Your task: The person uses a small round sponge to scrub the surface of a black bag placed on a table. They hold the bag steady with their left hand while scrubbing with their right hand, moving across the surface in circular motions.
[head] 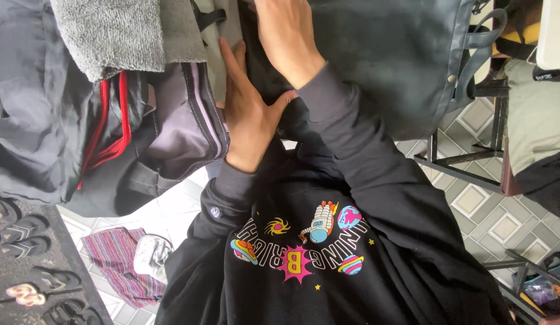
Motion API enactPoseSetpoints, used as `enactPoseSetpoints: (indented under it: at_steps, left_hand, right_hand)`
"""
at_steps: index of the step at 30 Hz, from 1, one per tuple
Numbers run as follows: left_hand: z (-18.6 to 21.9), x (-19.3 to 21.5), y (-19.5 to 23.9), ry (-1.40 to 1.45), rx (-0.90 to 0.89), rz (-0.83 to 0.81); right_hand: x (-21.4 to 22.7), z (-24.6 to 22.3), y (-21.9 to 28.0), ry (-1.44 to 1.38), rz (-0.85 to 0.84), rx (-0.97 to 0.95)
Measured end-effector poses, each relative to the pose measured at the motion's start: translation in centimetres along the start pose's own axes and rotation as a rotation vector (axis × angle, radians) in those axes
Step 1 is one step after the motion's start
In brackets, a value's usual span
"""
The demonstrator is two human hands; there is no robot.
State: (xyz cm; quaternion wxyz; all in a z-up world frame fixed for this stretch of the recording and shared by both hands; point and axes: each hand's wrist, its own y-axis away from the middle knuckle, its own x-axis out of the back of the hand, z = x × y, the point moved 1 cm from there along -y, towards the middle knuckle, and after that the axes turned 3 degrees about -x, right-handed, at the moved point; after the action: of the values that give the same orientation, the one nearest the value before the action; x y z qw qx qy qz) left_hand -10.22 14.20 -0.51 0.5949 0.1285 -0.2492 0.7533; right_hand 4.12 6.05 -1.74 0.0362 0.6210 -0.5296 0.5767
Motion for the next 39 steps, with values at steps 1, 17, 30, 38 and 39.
enactPoseSetpoints:
  at_steps: [1,17,30,38,39]
  left_hand:
    - [0.1,0.1,0.0,-0.018,-0.023,0.007]
    - [0.3,-0.3,0.2,-0.102,-0.109,0.1]
    - [-0.3,-1.0,0.4,-0.157,-0.047,0.156]
    - [0.1,-0.9,0.3,-0.303,-0.092,0.158]
    - [-0.2,-1.0,0.3,-0.306,-0.095,0.159]
  right_hand:
    - [0.4,-0.2,0.2,-0.043,-0.007,-0.024]
    - [4.6,-5.1,1.0,-0.03,-0.065,-0.085]
    - [5.9,-5.2,2.4,-0.142,-0.165,-0.1]
    - [6.3,-5.0,3.0,-0.07,-0.178,-0.144]
    - [5.1,-3.9,2.5,-0.073,-0.175,-0.144]
